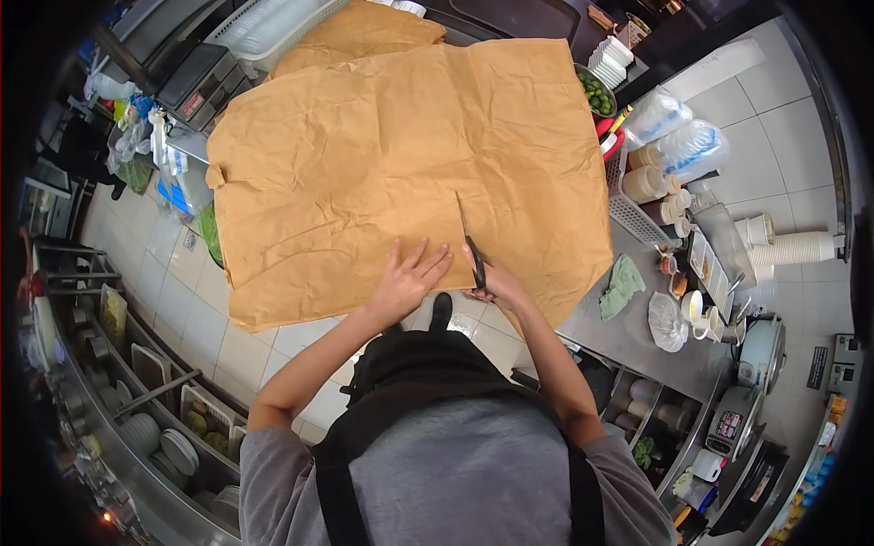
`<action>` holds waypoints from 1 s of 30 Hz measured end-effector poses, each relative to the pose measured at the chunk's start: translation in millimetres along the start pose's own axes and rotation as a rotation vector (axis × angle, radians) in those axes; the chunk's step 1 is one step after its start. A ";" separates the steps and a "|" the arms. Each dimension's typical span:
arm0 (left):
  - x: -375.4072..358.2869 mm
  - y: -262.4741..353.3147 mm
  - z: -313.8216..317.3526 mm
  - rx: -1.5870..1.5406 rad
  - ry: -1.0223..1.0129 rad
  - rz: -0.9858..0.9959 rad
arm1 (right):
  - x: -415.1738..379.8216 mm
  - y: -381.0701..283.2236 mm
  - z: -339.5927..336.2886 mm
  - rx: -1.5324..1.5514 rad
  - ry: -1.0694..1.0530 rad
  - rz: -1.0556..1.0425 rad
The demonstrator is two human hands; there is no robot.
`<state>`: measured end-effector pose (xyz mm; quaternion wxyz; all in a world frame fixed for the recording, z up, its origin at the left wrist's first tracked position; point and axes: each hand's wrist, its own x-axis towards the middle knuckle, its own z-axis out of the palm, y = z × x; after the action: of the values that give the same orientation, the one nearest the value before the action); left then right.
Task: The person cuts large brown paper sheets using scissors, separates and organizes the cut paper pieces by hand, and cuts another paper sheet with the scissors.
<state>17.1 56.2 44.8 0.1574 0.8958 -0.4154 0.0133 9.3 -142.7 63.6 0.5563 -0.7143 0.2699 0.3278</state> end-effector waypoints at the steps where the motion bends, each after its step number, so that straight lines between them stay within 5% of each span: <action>1: -0.9 0.3 -1.4 -0.010 -0.005 0.011 | 0.9 -0.6 -0.4 -0.011 0.010 0.011; 30: -18.2 6.1 -15.8 -0.174 0.045 0.143 | 9.2 -13.0 7.7 0.044 0.071 -0.162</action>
<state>2.3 70.6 58.7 0.2427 0.8463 -0.4741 0.0085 23.7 -132.3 63.3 0.5867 -0.7325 0.2377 0.2503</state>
